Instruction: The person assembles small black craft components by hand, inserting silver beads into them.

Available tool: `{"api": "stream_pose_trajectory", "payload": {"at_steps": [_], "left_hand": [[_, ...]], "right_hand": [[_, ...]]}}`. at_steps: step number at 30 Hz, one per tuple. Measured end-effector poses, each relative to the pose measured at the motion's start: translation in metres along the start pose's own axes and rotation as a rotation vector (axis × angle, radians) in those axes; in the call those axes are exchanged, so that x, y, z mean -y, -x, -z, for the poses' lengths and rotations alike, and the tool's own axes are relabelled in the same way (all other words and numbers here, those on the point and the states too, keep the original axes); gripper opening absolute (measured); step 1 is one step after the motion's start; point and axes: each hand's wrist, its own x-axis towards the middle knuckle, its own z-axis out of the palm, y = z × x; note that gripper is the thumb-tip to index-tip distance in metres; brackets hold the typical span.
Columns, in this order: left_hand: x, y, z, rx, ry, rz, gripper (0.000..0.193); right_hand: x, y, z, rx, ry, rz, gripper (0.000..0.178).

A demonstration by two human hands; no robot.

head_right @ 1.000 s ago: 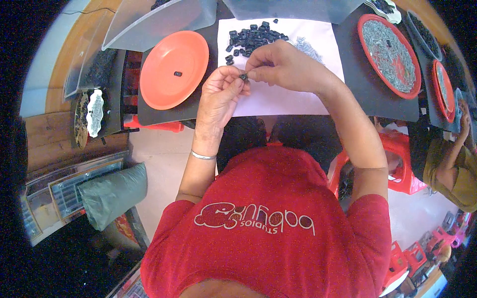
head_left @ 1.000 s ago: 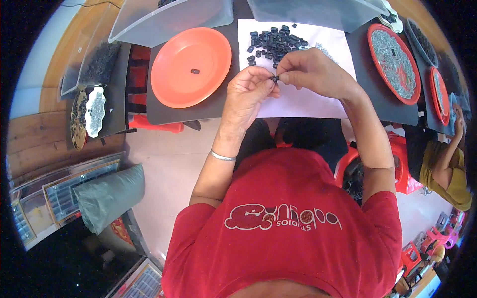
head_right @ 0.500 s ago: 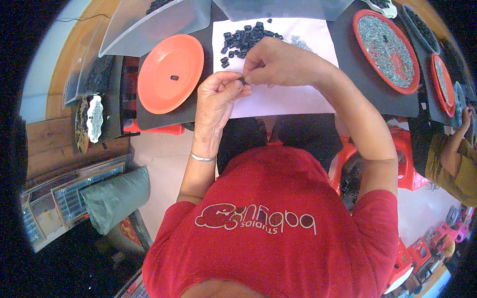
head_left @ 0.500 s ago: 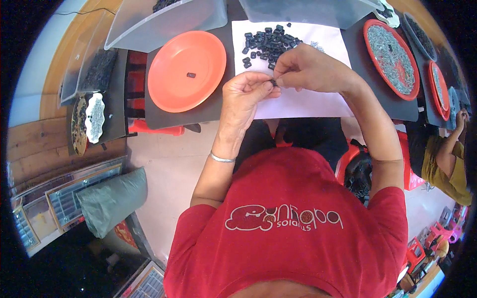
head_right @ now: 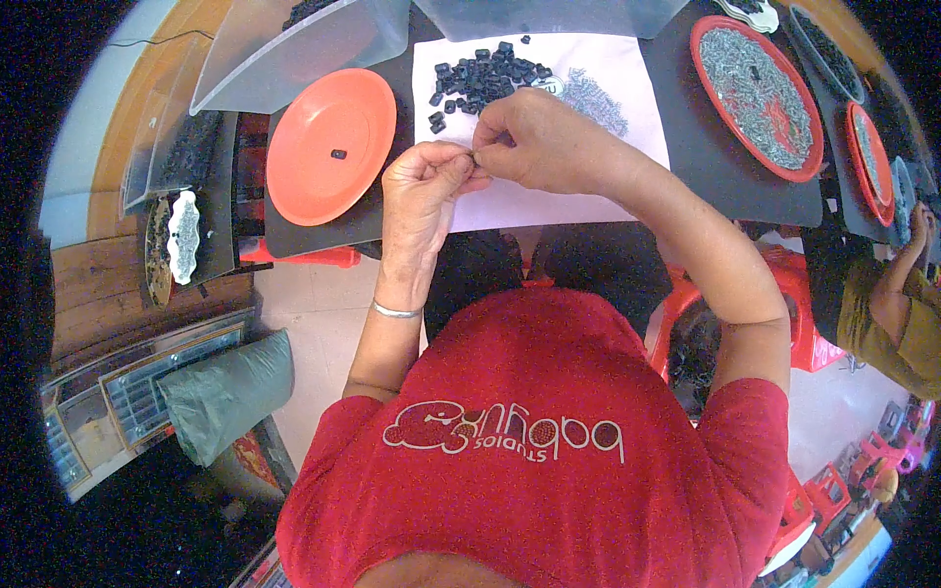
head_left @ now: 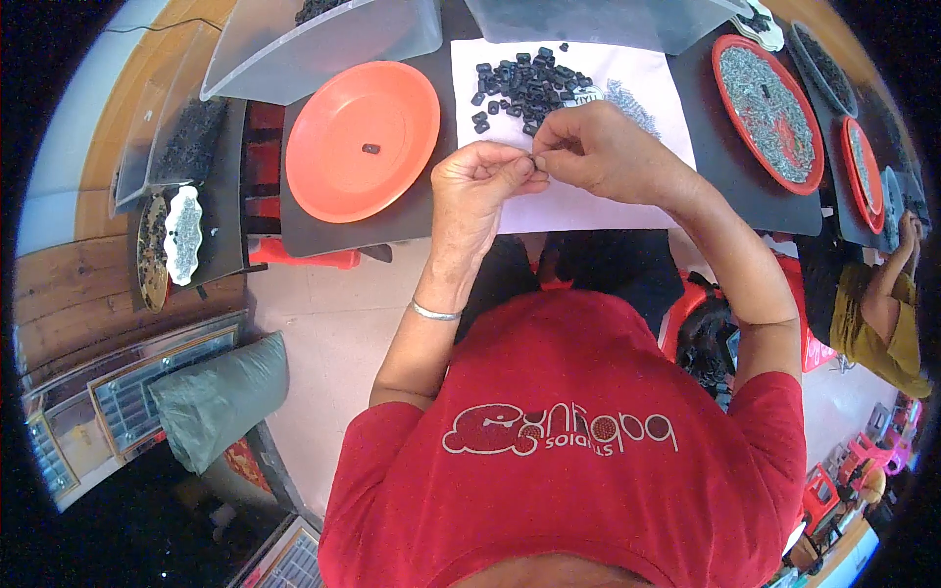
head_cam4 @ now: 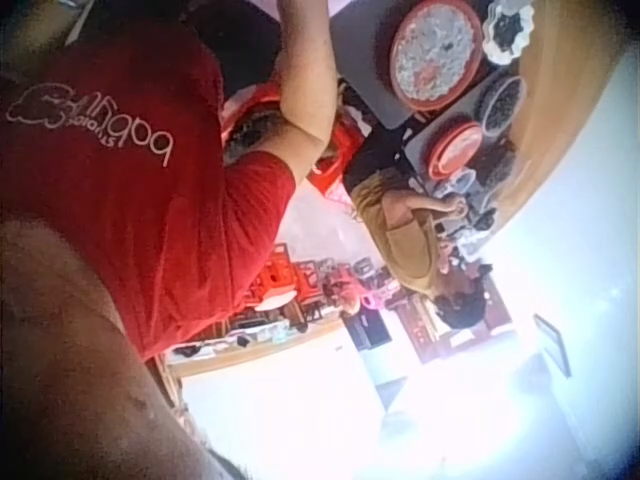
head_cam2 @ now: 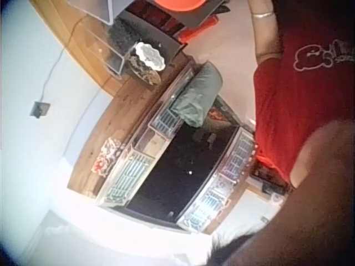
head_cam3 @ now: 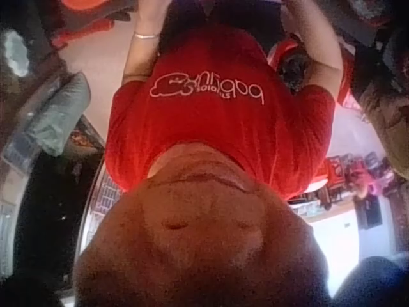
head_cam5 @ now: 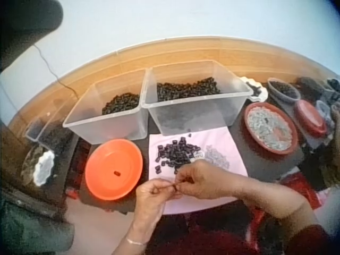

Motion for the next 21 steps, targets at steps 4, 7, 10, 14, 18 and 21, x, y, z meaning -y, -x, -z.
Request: {"api": "stream_pose_trajectory", "payload": {"at_steps": [4,7,10,14,18,21], "left_hand": [[0.0,0.0,-0.003,-0.001,-0.029,-0.014,0.005],[0.001,-0.001,-0.004,-0.012,-0.075,-0.014,0.004],[0.002,-0.001,-0.003,-0.023,-0.116,-0.028,0.004],[0.001,0.0,-0.001,0.0,-0.06,-0.023,0.004],[-0.003,0.001,0.0,0.016,0.024,0.012,0.004],[-0.002,0.001,-0.001,-0.002,0.058,0.013,0.003]], "right_hand": [[0.005,0.003,-0.003,-0.085,0.124,0.051,0.019],[0.004,0.006,-0.009,-0.143,0.171,0.066,0.018],[-0.003,0.008,-0.017,-0.21,0.238,0.141,0.016],[0.003,0.008,-0.011,-0.144,0.1,0.044,0.015],[0.004,0.005,-0.005,-0.116,0.069,0.048,0.018],[0.002,0.003,-0.002,-0.048,0.042,0.026,0.017]]}}
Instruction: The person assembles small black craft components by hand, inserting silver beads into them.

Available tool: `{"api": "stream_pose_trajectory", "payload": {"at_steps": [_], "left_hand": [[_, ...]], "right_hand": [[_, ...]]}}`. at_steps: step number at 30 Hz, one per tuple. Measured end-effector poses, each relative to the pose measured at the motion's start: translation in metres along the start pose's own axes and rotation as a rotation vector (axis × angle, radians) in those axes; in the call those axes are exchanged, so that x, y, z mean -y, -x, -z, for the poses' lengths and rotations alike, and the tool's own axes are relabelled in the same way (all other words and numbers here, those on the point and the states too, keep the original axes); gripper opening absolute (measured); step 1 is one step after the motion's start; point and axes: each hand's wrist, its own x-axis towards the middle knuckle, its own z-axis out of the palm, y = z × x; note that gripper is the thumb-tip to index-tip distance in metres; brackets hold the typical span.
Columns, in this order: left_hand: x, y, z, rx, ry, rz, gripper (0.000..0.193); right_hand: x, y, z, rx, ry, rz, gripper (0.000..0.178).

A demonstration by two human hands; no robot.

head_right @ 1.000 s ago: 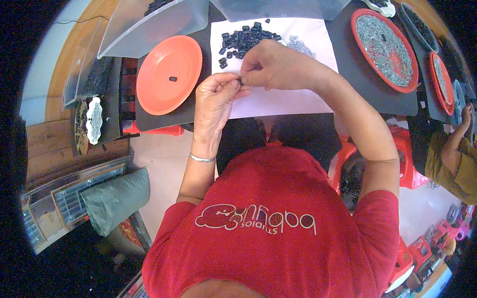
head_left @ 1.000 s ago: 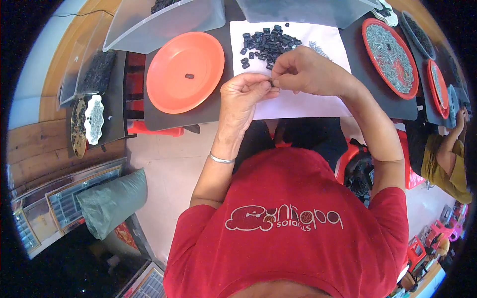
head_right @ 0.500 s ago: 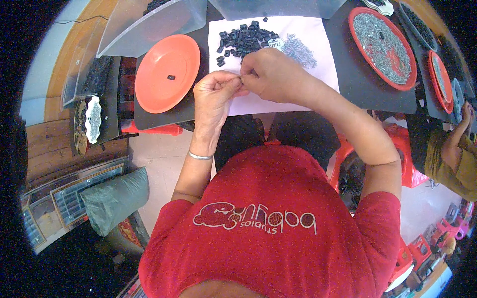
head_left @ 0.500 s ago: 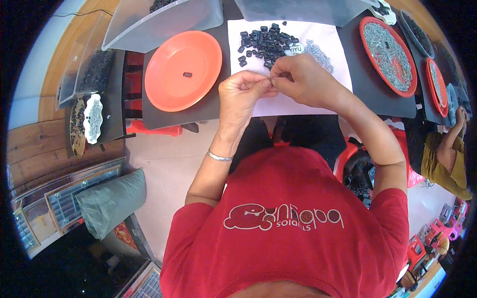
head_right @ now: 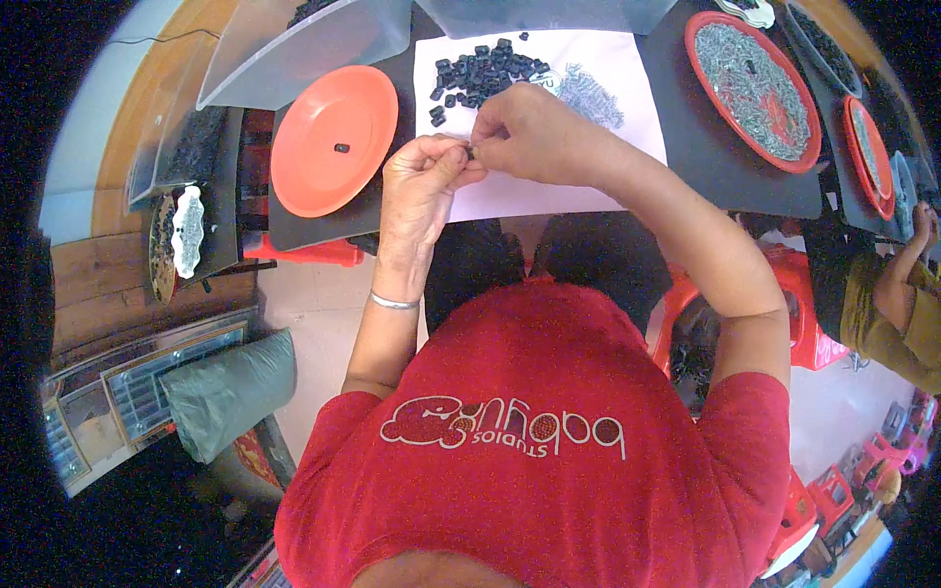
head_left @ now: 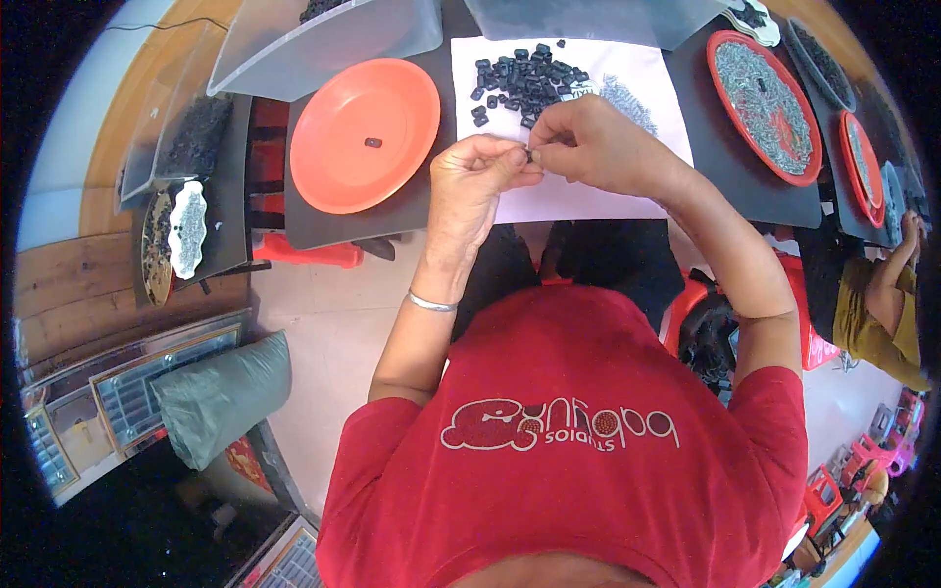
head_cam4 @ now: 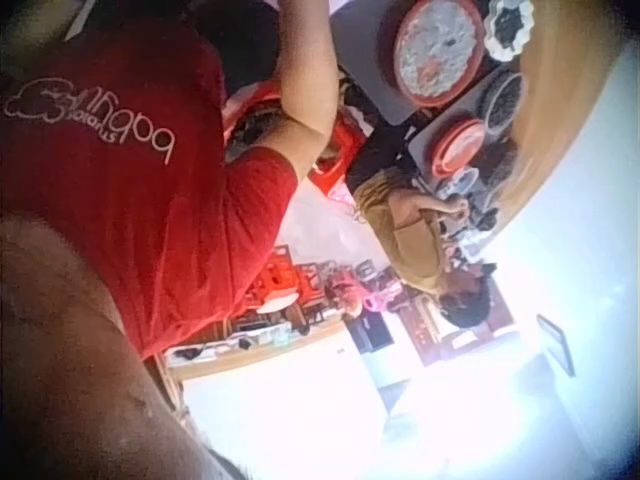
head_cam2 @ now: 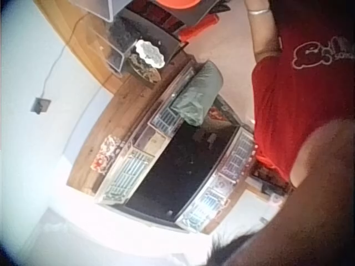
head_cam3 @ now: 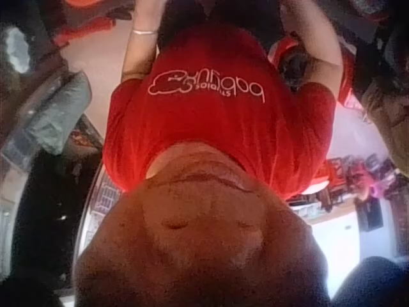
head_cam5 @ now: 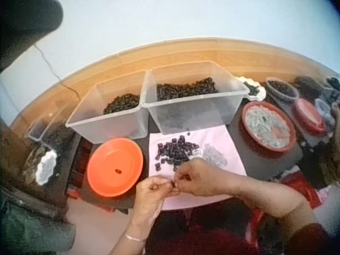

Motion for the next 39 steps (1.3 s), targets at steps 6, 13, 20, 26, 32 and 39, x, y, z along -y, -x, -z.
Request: {"api": "stream_pose_trajectory", "payload": {"at_steps": [6,13,20,26,32,39], "left_hand": [[0.005,0.001,-0.004,-0.008,-0.265,-0.071,0.003],[0.002,0.001,-0.006,-0.033,-0.26,-0.073,0.002],[0.002,0.002,0.003,0.011,-0.05,-0.031,0.006],[0.003,0.002,0.005,0.083,-0.003,-0.03,0.006],[0.0,0.003,0.008,0.127,-0.015,0.0,0.004],[0.003,-0.001,0.009,0.071,-0.067,-0.044,0.005]], "right_hand": [[-0.002,-0.004,0.003,0.105,0.053,-0.091,0.019],[-0.006,-0.001,-0.004,0.013,0.046,-0.091,0.018],[-0.004,0.006,-0.008,0.01,-0.461,-0.199,0.02],[-0.015,0.0,-0.011,0.058,-0.549,-0.173,0.022],[-0.009,-0.004,-0.007,0.097,-0.389,-0.196,0.019],[-0.006,-0.001,-0.016,-0.01,-0.265,-0.153,0.015]]}}
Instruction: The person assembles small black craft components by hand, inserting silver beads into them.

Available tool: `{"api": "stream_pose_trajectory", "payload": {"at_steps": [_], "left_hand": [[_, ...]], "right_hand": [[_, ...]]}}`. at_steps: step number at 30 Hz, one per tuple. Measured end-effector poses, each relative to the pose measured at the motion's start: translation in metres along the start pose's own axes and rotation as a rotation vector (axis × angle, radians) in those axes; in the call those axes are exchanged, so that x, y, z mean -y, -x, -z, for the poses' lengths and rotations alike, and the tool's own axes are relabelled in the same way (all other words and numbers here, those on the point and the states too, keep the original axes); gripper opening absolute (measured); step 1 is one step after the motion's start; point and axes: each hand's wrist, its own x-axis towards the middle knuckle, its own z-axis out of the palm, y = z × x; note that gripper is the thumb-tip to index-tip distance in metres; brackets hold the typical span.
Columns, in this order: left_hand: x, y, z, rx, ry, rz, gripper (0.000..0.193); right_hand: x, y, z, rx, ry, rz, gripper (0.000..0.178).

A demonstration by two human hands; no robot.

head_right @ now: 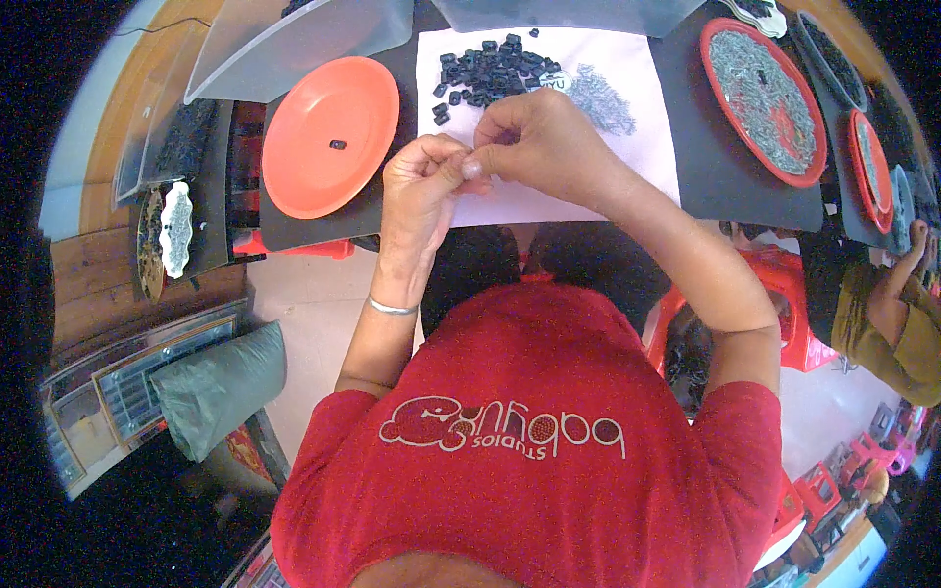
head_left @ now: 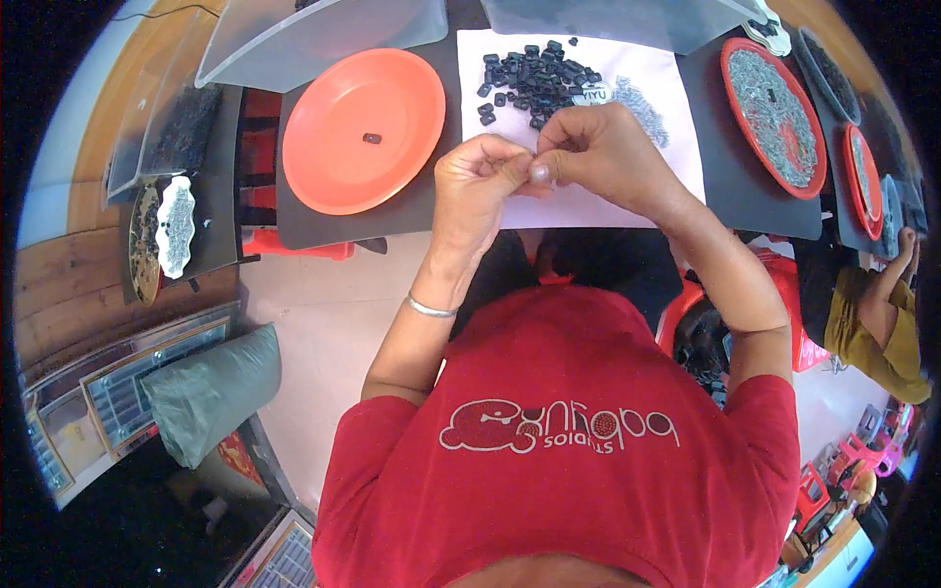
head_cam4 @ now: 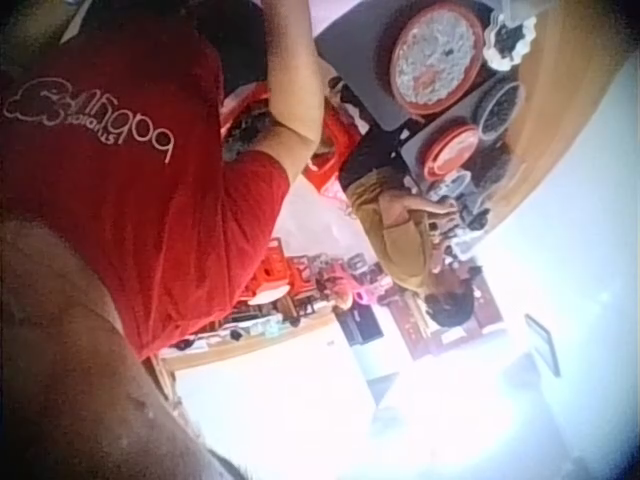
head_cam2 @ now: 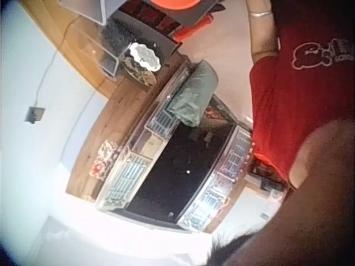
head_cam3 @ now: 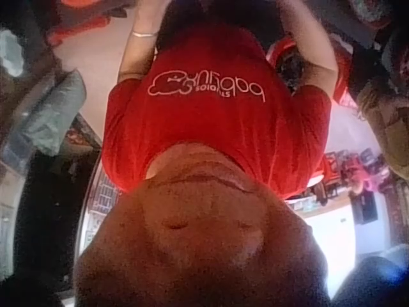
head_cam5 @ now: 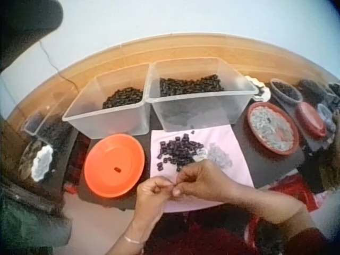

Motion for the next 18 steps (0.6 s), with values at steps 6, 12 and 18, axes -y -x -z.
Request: {"api": "stream_pose_trajectory", "payload": {"at_steps": [6,12,18], "left_hand": [[-0.001,-0.001,-0.007,-0.102,0.099,0.002,0.005],[0.0,-0.002,-0.007,-0.094,0.111,-0.005,0.004],[0.001,-0.001,-0.007,-0.083,0.097,-0.028,0.006]], "right_hand": [[0.009,0.009,-0.012,-0.272,0.155,0.179,0.016],[0.012,0.013,-0.011,-0.332,0.259,0.323,0.017],[0.007,0.011,-0.008,-0.289,0.223,0.266,0.018]]}}
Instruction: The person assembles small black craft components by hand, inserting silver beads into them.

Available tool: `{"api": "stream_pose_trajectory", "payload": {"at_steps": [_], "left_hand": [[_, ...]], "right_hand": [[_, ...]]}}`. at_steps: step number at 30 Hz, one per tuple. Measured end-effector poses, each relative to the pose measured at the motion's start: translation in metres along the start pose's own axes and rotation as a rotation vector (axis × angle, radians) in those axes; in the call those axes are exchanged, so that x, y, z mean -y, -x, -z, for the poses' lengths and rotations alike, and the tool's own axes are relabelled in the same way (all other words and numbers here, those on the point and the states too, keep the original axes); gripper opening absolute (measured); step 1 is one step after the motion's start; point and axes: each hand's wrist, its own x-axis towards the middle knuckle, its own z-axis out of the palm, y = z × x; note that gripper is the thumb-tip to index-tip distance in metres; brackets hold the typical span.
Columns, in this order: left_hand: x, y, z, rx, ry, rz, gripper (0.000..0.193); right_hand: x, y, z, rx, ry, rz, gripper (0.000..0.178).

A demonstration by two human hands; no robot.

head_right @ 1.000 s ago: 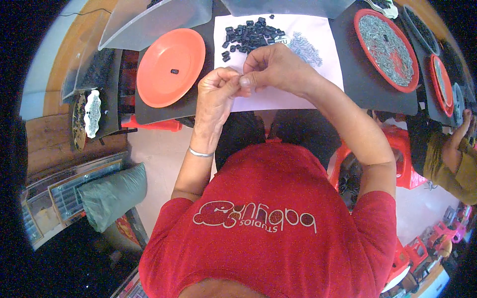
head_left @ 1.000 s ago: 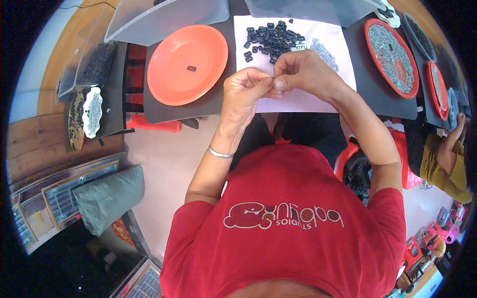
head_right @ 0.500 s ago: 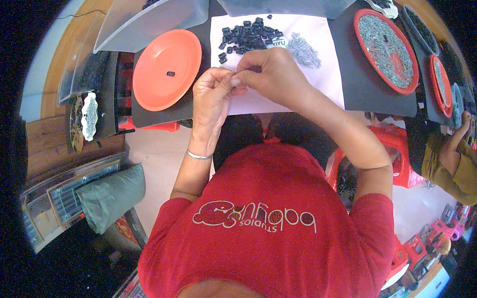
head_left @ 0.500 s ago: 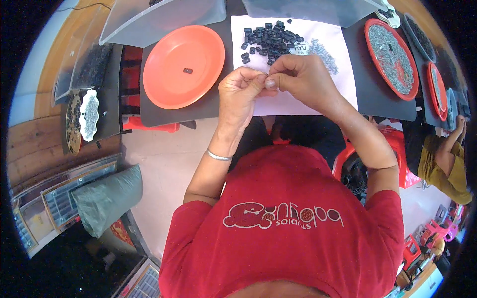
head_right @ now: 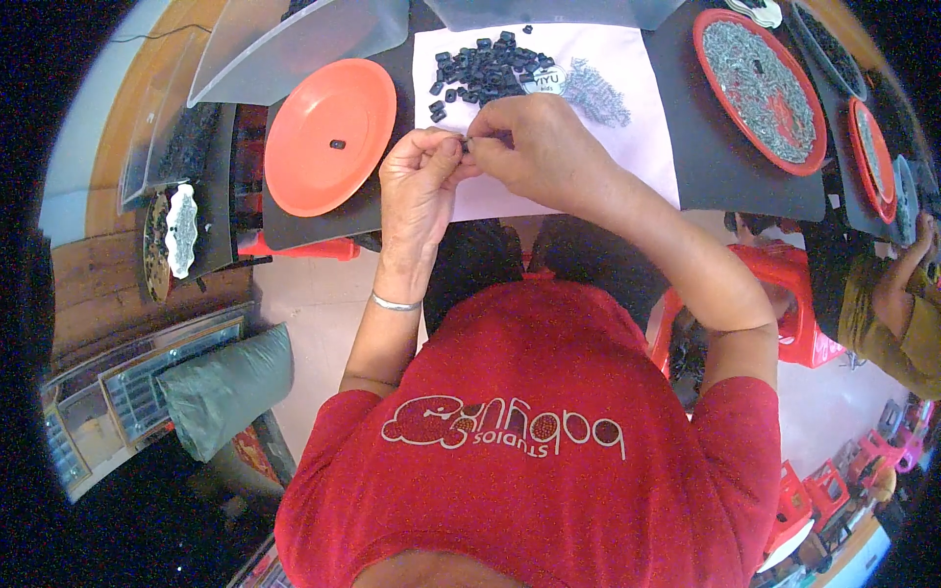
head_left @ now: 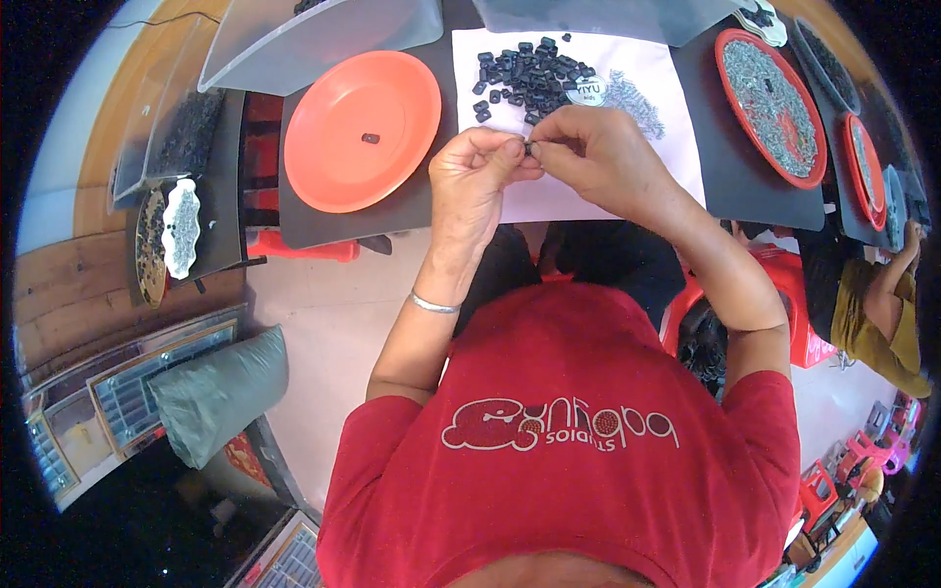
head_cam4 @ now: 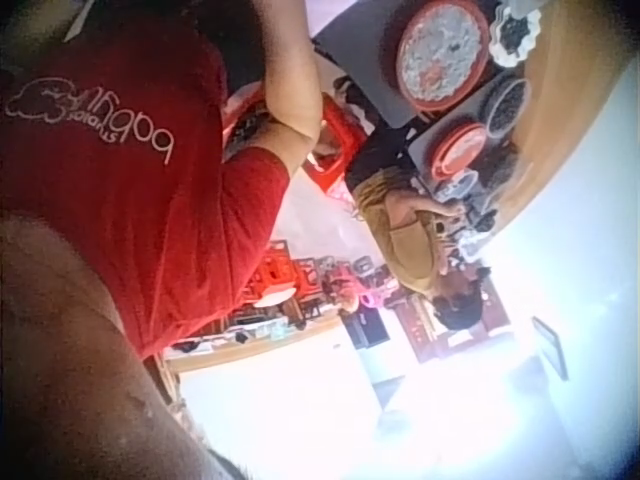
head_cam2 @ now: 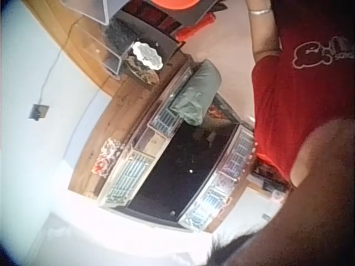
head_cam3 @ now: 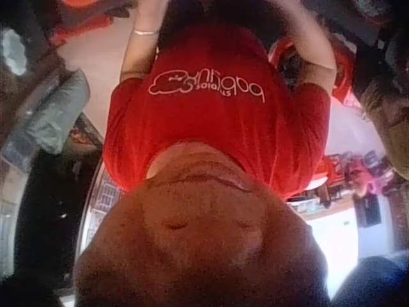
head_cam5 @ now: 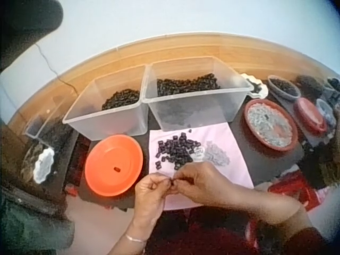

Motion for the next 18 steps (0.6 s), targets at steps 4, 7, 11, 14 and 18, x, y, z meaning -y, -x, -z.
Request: {"api": "stream_pose_trajectory", "payload": {"at_steps": [4,7,11,14,18], "left_hand": [[-0.001,0.0,-0.001,0.007,0.014,-0.003,0.006],[0.0,0.0,0.001,0.003,0.003,0.003,0.005],[0.001,0.002,-0.001,-0.004,-0.139,-0.045,0.004],[0.002,0.002,-0.004,-0.009,-0.241,-0.063,0.004],[-0.001,0.003,-0.007,-0.035,-0.258,-0.054,0.004]], "right_hand": [[-0.001,-0.002,0.003,0.08,-0.038,-0.069,0.019],[-0.002,-0.006,0.007,0.178,-0.132,-0.171,0.019],[-0.003,-0.006,0.004,0.18,-0.26,-0.302,0.019],[-0.012,-0.004,0.0,0.125,-0.077,-0.175,0.02],[-0.011,-0.002,0.0,0.053,0.066,-0.03,0.02]]}}
